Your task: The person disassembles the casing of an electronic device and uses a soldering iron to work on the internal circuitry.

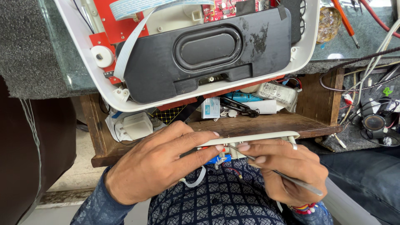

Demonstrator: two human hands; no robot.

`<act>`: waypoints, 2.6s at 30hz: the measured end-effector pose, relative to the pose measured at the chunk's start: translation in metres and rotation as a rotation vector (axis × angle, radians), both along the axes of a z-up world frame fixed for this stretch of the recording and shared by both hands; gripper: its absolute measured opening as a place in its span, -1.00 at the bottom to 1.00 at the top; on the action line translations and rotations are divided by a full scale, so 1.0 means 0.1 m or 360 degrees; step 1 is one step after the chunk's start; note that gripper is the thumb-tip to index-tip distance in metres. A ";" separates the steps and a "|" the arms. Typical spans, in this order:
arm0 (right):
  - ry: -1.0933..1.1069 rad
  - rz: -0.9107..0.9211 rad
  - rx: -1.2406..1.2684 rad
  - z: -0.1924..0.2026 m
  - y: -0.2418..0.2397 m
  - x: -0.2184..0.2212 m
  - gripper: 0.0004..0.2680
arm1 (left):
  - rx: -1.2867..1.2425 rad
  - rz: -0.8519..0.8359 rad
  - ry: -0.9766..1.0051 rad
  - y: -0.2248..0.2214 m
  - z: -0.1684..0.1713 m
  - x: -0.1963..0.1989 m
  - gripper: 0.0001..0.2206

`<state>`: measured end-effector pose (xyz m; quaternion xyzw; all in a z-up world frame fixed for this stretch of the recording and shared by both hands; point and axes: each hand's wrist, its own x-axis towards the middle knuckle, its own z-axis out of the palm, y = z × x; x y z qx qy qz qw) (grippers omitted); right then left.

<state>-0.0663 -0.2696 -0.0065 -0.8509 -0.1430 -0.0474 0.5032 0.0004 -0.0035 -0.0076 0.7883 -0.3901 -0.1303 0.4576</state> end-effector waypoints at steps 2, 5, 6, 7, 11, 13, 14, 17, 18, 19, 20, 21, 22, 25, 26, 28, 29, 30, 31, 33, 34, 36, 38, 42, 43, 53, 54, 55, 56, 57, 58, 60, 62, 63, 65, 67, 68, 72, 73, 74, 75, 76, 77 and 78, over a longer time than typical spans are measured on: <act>-0.0071 -0.0014 0.0100 -0.04 -0.01 0.01 -0.85 | 0.0002 -0.0009 0.0007 0.00 0.00 0.00 -0.67; -0.0089 -0.0055 0.0150 -0.06 -0.01 -0.02 -0.83 | -0.0009 -0.0003 0.0025 0.00 -0.01 0.00 -0.66; -0.0082 -0.0056 0.0145 -0.06 -0.01 -0.03 -0.83 | -0.0016 0.0002 0.0032 0.00 -0.01 0.00 -0.66; -0.0076 -0.0058 0.0142 -0.06 -0.02 -0.03 -0.82 | -0.0020 -0.0001 0.0037 0.00 -0.02 0.01 -0.66; -0.0025 -0.0041 0.0131 -0.05 -0.03 -0.04 -0.83 | -0.0052 0.0005 0.0063 0.00 -0.04 0.01 -0.65; -0.0019 -0.0032 0.0173 -0.05 -0.03 -0.02 -0.85 | -0.0078 0.0012 0.0071 0.00 -0.07 0.01 -0.65; -0.0016 -0.0028 0.0193 -0.05 -0.03 -0.01 -0.85 | -0.0092 0.0012 0.0072 0.00 -0.08 0.01 -0.66; 0.0005 -0.0007 0.0182 -0.03 -0.02 0.01 -0.86 | -0.0122 0.0037 0.0094 -0.01 -0.10 0.01 -0.69; 0.0011 0.0005 0.0175 -0.02 -0.02 0.02 -0.87 | -0.0131 0.0049 0.0105 -0.01 -0.11 0.01 -0.71; 0.0018 0.0017 0.0168 -0.01 -0.02 0.02 -0.87 | -0.0128 0.0051 0.0108 -0.01 -0.10 0.00 -0.71; 0.0025 0.0029 0.0160 0.00 -0.02 0.02 -0.87 | -0.0125 0.0052 0.0110 -0.01 -0.10 0.00 -0.72; 0.0023 0.0030 0.0131 0.00 -0.03 0.02 -0.86 | -0.0122 0.0055 0.0113 -0.01 -0.10 0.00 -0.73; 0.0020 0.0032 0.0103 0.00 -0.04 0.01 -0.86 | -0.0108 0.0049 0.0100 -0.01 -0.09 0.00 -0.72; 0.0002 0.0024 0.0142 -0.01 -0.08 -0.01 -0.86 | -0.0102 0.0038 0.0086 -0.01 -0.07 0.00 -0.71; -0.0007 0.0020 0.0176 0.00 -0.09 -0.01 -0.87 | -0.0123 0.0037 0.0098 -0.01 -0.08 0.01 -0.71; -0.0167 -0.0315 0.0257 0.02 -0.10 0.02 -0.90 | -0.0139 0.0034 0.0108 -0.01 -0.08 0.02 -0.70; -0.0259 -0.0482 0.0296 0.04 -0.10 0.04 -0.91 | -0.0139 0.0026 0.0103 0.00 -0.08 0.02 -0.69; -0.0224 -0.0658 0.0214 0.12 -0.14 0.07 -0.93 | -0.0139 0.0019 0.0099 0.00 -0.08 0.02 -0.68; -0.0201 -0.0834 0.0138 0.20 -0.18 0.13 -0.94 | -0.0138 0.0031 0.0101 0.00 -0.07 0.05 -0.68; 0.0017 -0.0957 -0.0223 0.42 -0.32 0.31 -0.92 | -0.0132 0.0054 0.0104 -0.02 -0.03 0.05 -0.68; 0.0073 -0.0890 -0.0382 0.49 -0.42 0.46 -0.92 | -0.0131 0.0046 0.0115 -0.03 -0.02 0.07 -0.68; 0.0066 -0.0742 -0.0619 0.55 -0.52 0.68 -0.91 | -0.0125 0.0025 0.0146 -0.04 0.00 0.08 -0.69; -0.0074 -0.0577 -0.0774 0.52 -0.53 0.83 -0.88 | -0.0112 0.0023 0.0196 -0.06 0.01 0.10 -0.68; 0.0114 -0.0603 -0.0873 0.41 -0.48 1.09 -0.87 | -0.0140 0.0037 0.0289 -0.05 -0.01 0.09 -0.66; 0.0129 -0.0578 -0.0872 0.40 -0.47 1.15 -0.87 | -0.0110 0.0068 0.0372 -0.04 -0.03 0.08 -0.67; 0.0213 -0.0964 0.1208 0.48 -0.68 1.38 -0.65 | -0.0076 0.0085 0.0440 -0.06 -0.13 0.14 -0.63; 0.0109 -0.0968 0.1227 0.45 -0.73 1.45 -0.62 | -0.0060 0.0115 0.0467 -0.06 -0.12 0.13 -0.63; 0.0038 -0.0959 0.1253 0.39 -0.75 1.53 -0.59 | -0.0060 0.0112 0.0492 -0.03 -0.10 0.11 -0.64; -0.0100 -0.0953 0.1012 0.34 -0.79 1.61 -0.60 | -0.0061 0.0110 0.0516 0.00 -0.09 0.12 -0.64; -0.0242 -0.0919 0.0774 0.31 -0.85 1.75 -0.62 | -0.0067 0.0128 0.0533 0.01 -0.06 0.12 -0.65; -0.0387 -0.0880 0.0540 0.28 -0.90 1.88 -0.63 | -0.0085 0.0146 0.0521 0.03 -0.02 0.11 -0.66; -0.0489 -0.0828 0.0284 0.24 -1.05 2.19 -0.77 | -0.0132 0.0165 0.0466 0.03 0.07 0.12 -0.69; -0.0563 -0.0767 0.0093 0.22 -1.17 2.34 -0.86 | -0.0166 0.0180 0.0465 0.04 0.14 0.11 -0.70; -0.0594 -0.0740 0.0033 0.22 -1.23 2.39 -0.89 | -0.0184 0.0183 0.0462 0.05 0.16 0.12 -0.71; -0.0633 -0.0700 -0.0068 0.21 -1.26 2.44 -0.90 | -0.0195 0.0165 0.0463 0.07 0.19 0.15 -0.73; -0.0653 -0.0679 -0.0154 0.27 -1.33 2.35 -0.91 | -0.0216 0.0145 0.0441 0.09 0.21 0.18 -0.74; -0.0659 -0.0687 -0.0167 0.29 -1.30 2.35 -0.93 | -0.0231 0.0136 0.0417 0.11 0.22 0.19 -0.75; -0.0609 -0.0787 -0.0187 0.50 -1.24 2.22 -0.93 | -0.0257 0.0106 0.0380 0.15 0.25 0.24 -0.74; -0.0616 -0.0827 -0.0113 0.54 -1.20 2.12 -0.92 | -0.0227 0.0124 0.0421 0.15 0.26 0.25 -0.74; -0.0625 -0.0866 -0.0037 0.60 -1.15 2.04 -0.91 | -0.0197 0.0142 0.0462 0.16 0.27 0.26 -0.74; -0.0667 -0.0896 0.0106 0.63 -1.10 1.93 -0.90 | -0.0173 0.0146 0.0511 0.14 0.27 0.27 -0.73; -0.0676 -0.0875 0.0211 0.67 -1.03 1.85 -0.88 | -0.0177 0.0155 0.0487 0.12 0.26 0.28 -0.73; -0.0685 -0.0857 0.0319 0.70 -0.95 1.76 -0.86 | -0.0177 0.0163 0.0464 0.12 0.26 0.27 -0.73; -0.0660 -0.0790 0.0393 0.73 -0.88 1.68 -0.83 | -0.0177 0.0171 0.0440 0.12 0.25 0.27 -0.72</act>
